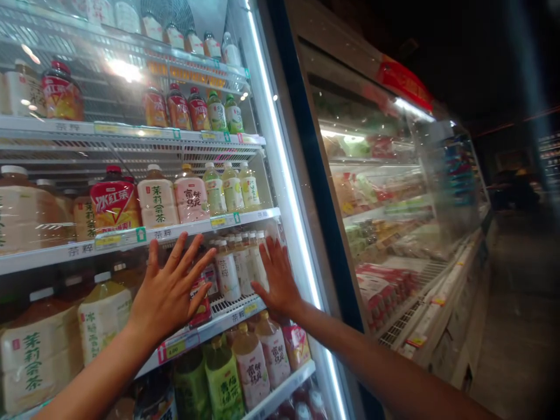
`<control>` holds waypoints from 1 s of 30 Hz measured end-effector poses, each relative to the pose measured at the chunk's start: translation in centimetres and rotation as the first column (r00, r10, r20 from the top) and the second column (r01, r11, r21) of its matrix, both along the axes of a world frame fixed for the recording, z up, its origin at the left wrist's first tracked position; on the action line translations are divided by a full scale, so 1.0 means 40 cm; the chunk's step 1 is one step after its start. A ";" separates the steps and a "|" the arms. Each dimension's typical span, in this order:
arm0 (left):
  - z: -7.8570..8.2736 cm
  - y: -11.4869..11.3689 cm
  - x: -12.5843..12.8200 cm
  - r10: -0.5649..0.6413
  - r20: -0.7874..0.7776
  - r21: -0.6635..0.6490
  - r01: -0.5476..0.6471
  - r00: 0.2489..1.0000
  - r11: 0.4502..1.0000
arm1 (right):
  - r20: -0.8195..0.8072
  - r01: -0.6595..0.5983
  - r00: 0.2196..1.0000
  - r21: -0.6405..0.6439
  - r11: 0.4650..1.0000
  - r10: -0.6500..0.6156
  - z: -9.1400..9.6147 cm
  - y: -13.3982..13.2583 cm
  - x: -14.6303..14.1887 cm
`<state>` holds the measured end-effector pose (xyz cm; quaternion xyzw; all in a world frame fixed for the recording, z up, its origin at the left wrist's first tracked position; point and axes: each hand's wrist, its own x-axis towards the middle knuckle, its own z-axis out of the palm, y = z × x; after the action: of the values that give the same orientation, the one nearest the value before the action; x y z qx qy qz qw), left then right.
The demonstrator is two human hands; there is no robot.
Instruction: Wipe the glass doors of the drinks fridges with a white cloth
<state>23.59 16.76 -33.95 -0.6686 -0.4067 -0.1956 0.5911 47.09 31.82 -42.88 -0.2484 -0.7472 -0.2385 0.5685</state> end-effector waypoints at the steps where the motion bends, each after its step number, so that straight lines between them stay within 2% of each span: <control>1: 0.000 0.000 0.001 -0.001 0.005 -0.002 0.001 1.000 1.000 | -0.037 0.012 0.999 -0.001 1.000 -0.012 0.063 0.011 0.001; 2: 0.001 0.001 0.002 -0.003 0.008 -0.006 0.003 1.000 1.000 | -0.066 0.024 0.998 -0.001 1.000 -0.024 0.114 0.018 -0.001; 3: 0.000 0.002 0.003 -0.006 0.012 -0.010 0.006 1.000 1.000 | -0.090 0.037 0.995 -0.005 0.999 -0.037 0.145 0.021 -0.003; 4: 0.000 0.002 0.003 -0.009 0.016 -0.014 0.009 1.000 1.000 | -0.103 0.048 0.993 -0.011 0.999 -0.049 0.151 0.018 -0.007; 5: 0.000 0.003 0.003 -0.012 0.019 -0.018 0.013 1.000 1.000 | -0.105 0.058 0.993 -0.021 0.998 -0.060 0.128 0.011 -0.011; 6: 0.000 0.003 0.003 -0.017 0.023 -0.020 0.017 1.000 1.000 | -0.096 0.063 0.993 -0.035 0.997 -0.066 0.082 0.000 -0.015; 9: 0.001 0.003 0.002 -0.030 0.034 -0.019 0.030 0.999 0.999 | -0.035 0.035 0.999 -0.056 0.998 -0.037 -0.113 -0.033 -0.015; 10: 0.001 0.003 0.002 -0.033 0.033 -0.019 0.034 0.999 0.999 | -0.014 0.013 1.000 -0.045 0.999 -0.014 -0.160 -0.035 -0.009; 11: -0.001 0.003 0.002 -0.036 0.029 -0.019 0.036 0.999 0.999 | 0.007 -0.009 1.000 -0.037 0.999 0.009 -0.183 -0.032 -0.001; 12: -0.005 0.003 0.003 -0.037 0.027 -0.020 0.037 0.999 0.999 | 0.015 -0.026 1.000 -0.032 0.999 0.026 -0.179 -0.021 0.010; 13: -0.010 0.003 0.005 -0.036 0.030 -0.018 0.037 0.999 0.999 | 0.007 -0.034 0.999 -0.030 0.999 0.034 -0.148 -0.005 0.022; 17: -0.058 0.005 0.019 -0.029 0.082 0.001 0.029 0.996 1.000 | -0.096 -0.005 0.995 -0.006 1.000 0.005 0.069 0.072 0.075; 18: -0.075 0.005 0.023 -0.028 0.096 0.005 0.027 0.995 1.000 | -0.111 0.008 0.994 0.001 1.000 -0.008 0.091 0.084 0.085; 19: -0.093 0.005 0.027 -0.026 0.109 0.006 0.025 0.994 1.000 | -0.129 0.022 0.991 0.000 1.000 -0.022 0.083 0.091 0.093; 20: -0.111 0.005 0.030 -0.025 0.125 0.008 0.024 0.992 1.000 | -0.146 0.038 0.989 -0.014 0.999 -0.039 0.045 0.092 0.099; 21: -0.128 0.005 0.032 -0.025 0.142 0.010 0.024 0.989 1.000 | -0.166 0.055 0.984 -0.038 0.998 -0.061 -0.020 0.087 0.103; 24: -0.174 0.006 0.037 -0.030 0.183 0.011 0.029 0.983 1.000 | -0.186 0.101 0.975 -0.131 0.986 -0.124 -0.270 0.062 0.118; 25: -0.185 0.006 0.037 -0.029 0.188 0.009 0.027 0.982 1.000 | -0.140 0.106 0.982 -0.143 0.984 -0.126 -0.329 0.058 0.126; 26: -0.193 0.007 0.038 -0.027 0.190 0.009 0.026 0.981 1.000 | -0.082 0.102 0.990 -0.132 0.986 -0.113 -0.360 0.061 0.136; 27: -0.200 0.007 0.038 -0.024 0.189 0.009 0.022 0.982 1.000 | -0.058 0.098 0.993 -0.120 0.988 -0.106 -0.356 0.069 0.145; 28: -0.203 0.008 0.039 -0.020 0.188 0.010 0.018 0.982 1.000 | -0.045 0.092 0.994 -0.102 0.990 -0.097 -0.321 0.082 0.154; 30: -0.206 0.009 0.039 -0.012 0.182 0.013 0.010 0.983 1.000 | -0.068 0.079 0.994 -0.057 0.995 -0.083 -0.185 0.115 0.168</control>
<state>25.15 17.13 -42.18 -0.6465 -0.4542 -0.2616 0.5544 53.81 36.43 -50.28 -0.3022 -0.7222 -0.2320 0.5774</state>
